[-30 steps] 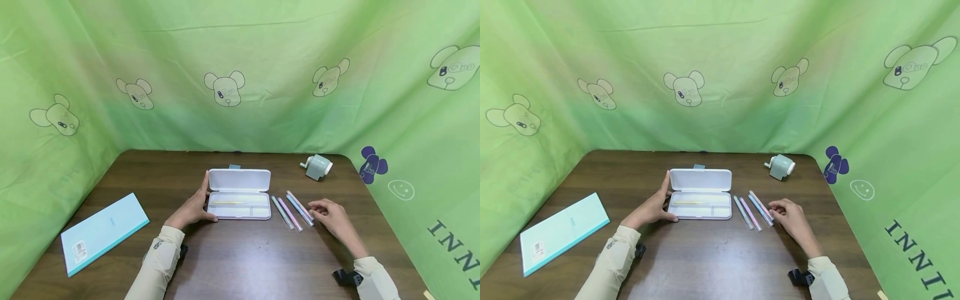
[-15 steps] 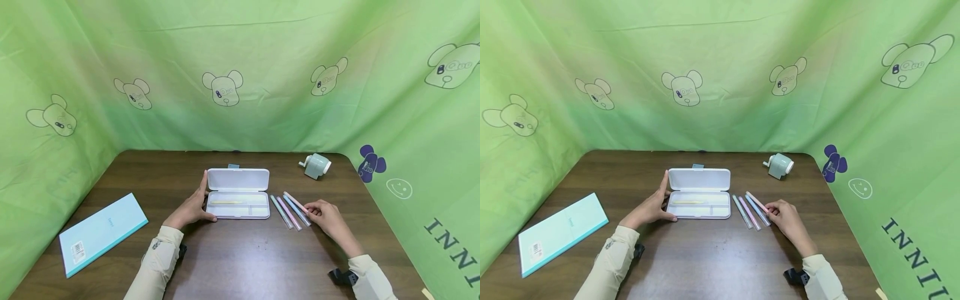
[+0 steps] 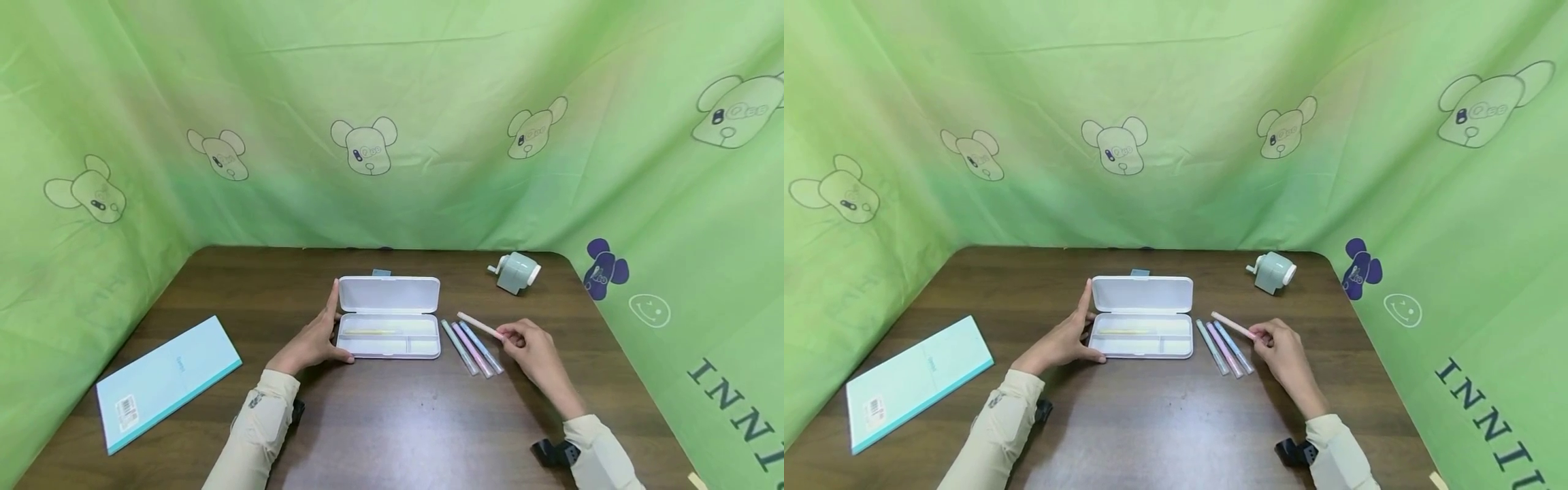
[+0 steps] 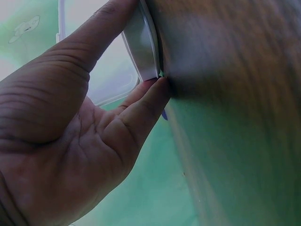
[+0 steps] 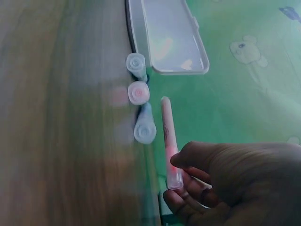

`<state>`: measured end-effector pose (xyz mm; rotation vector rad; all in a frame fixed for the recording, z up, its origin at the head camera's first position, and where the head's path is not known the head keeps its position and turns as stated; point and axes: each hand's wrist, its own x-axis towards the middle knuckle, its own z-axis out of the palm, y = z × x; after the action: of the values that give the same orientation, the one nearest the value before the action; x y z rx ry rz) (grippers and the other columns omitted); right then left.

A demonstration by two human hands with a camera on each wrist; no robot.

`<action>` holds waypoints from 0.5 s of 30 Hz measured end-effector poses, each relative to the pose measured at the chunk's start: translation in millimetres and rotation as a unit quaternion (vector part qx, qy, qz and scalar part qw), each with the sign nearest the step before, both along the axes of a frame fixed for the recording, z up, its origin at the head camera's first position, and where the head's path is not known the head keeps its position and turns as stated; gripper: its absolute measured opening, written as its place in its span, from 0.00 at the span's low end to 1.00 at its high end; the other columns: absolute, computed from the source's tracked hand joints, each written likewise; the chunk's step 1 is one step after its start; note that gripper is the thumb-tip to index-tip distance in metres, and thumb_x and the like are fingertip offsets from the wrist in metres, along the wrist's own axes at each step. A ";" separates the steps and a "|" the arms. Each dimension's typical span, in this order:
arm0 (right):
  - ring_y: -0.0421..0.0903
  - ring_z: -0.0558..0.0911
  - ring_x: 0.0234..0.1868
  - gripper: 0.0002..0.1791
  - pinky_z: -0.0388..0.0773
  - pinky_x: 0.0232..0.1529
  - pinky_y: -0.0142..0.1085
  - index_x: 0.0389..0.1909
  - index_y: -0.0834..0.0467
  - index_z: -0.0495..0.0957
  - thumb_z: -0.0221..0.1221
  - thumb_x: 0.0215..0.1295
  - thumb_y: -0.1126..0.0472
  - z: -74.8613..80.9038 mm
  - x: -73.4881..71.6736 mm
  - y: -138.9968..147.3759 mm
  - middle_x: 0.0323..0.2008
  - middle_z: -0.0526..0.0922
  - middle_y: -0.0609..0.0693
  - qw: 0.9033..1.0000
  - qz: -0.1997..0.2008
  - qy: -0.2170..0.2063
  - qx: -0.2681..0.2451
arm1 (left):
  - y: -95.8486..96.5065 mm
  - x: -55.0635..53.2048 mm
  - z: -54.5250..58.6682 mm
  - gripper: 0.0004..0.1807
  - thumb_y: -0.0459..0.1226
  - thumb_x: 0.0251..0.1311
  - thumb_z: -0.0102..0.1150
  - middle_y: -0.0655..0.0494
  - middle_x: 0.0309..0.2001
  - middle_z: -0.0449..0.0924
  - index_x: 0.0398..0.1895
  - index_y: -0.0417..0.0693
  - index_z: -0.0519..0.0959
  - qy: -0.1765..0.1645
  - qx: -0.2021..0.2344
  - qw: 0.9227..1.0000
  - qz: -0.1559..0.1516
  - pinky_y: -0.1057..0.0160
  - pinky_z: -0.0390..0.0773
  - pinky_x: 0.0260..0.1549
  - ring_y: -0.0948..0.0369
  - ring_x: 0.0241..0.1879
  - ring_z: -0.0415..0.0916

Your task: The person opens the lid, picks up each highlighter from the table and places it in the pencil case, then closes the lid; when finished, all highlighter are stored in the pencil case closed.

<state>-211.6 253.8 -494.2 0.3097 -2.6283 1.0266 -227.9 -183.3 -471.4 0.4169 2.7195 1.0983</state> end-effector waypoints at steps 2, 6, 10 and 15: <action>0.41 0.80 0.34 0.10 0.76 0.35 0.28 0.39 0.64 0.89 0.67 0.60 0.79 0.0 -2.7 -5.9 0.34 0.84 0.52 1.000 0.006 0.010 -0.006 | -0.5 -0.2 0.2 0.86 0.37 0.52 0.88 0.29 0.78 0.62 0.87 0.56 0.17 0.002 -0.001 1.000 -0.002 0.36 0.70 0.69 0.41 0.73 0.69; 0.40 0.80 0.34 0.11 0.77 0.35 0.28 0.40 0.64 0.90 0.67 0.60 0.79 -1.3 -8.2 -18.7 0.34 0.84 0.53 0.999 0.023 0.025 -0.017 | -1.5 -0.1 0.4 0.86 0.37 0.52 0.88 0.30 0.82 0.56 0.87 0.55 0.17 0.003 0.002 1.000 -0.005 0.36 0.70 0.69 0.41 0.74 0.69; 0.41 0.81 0.35 0.11 0.79 0.37 0.29 0.42 0.63 0.91 0.69 0.61 0.78 -1.9 -13.1 -32.3 0.35 0.85 0.52 0.998 0.035 0.043 -0.017 | -1.6 0.3 0.6 0.85 0.37 0.52 0.88 0.31 0.83 0.53 0.87 0.53 0.18 0.001 0.004 1.000 -0.006 0.36 0.70 0.69 0.41 0.74 0.68; 0.44 0.82 0.35 0.11 0.79 0.38 0.31 0.43 0.63 0.92 0.70 0.63 0.77 -1.0 -18.7 -49.1 0.37 0.86 0.50 0.998 0.044 0.044 -0.021 | -0.8 -0.1 1.2 0.85 0.37 0.52 0.88 0.31 0.83 0.55 0.88 0.53 0.19 0.002 0.001 1.000 -0.002 0.36 0.70 0.69 0.42 0.74 0.68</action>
<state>-230.3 204.6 -495.2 0.4532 -2.5320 1.0693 -228.0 -184.1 -470.2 0.4253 2.7203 1.0994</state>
